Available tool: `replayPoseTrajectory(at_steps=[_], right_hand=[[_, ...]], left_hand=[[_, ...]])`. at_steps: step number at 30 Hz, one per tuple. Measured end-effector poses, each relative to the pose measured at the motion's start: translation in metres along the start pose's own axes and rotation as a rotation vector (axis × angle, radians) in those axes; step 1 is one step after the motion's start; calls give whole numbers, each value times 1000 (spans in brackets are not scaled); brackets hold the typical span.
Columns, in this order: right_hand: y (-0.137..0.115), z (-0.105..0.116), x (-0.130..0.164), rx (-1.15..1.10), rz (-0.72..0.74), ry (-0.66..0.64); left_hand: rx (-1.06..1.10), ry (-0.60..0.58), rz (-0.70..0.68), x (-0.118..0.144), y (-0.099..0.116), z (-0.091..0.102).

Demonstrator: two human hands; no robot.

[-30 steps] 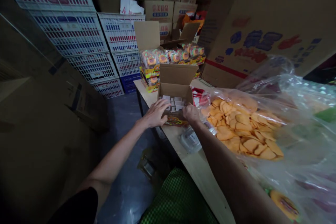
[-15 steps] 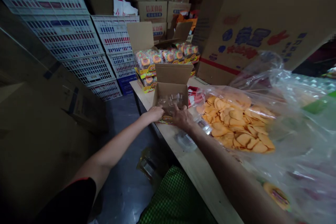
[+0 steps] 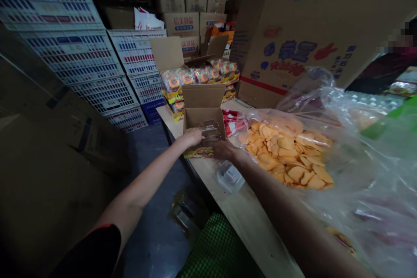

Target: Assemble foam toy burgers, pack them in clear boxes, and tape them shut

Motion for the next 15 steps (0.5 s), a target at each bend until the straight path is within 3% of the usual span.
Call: replayPoseTrajectory(at_steps=[3,7,11,15], right_hand=[[5,15,-6,-51,0,-19],[28,40,8,-116,-98,78],[75,52,58,-357,-282,189],[111,48,121,-627,-370,273]], left_hand=[[7,76,-27,-27,20,7],[27,15,-101,-53,35,-12],[30,-38,-118,-62,28,-35],[-12,-11,-168,-72,25,-33]])
Point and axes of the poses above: each hand's wrist, its own x-axis away from the middle knuckle, its own z-axis out of the back of the hand, y = z × x, the point moved 7 cm from there along -x, towards the middle knuckle, and after that the axes turned 1 degree about x, right-handed, at the moved point
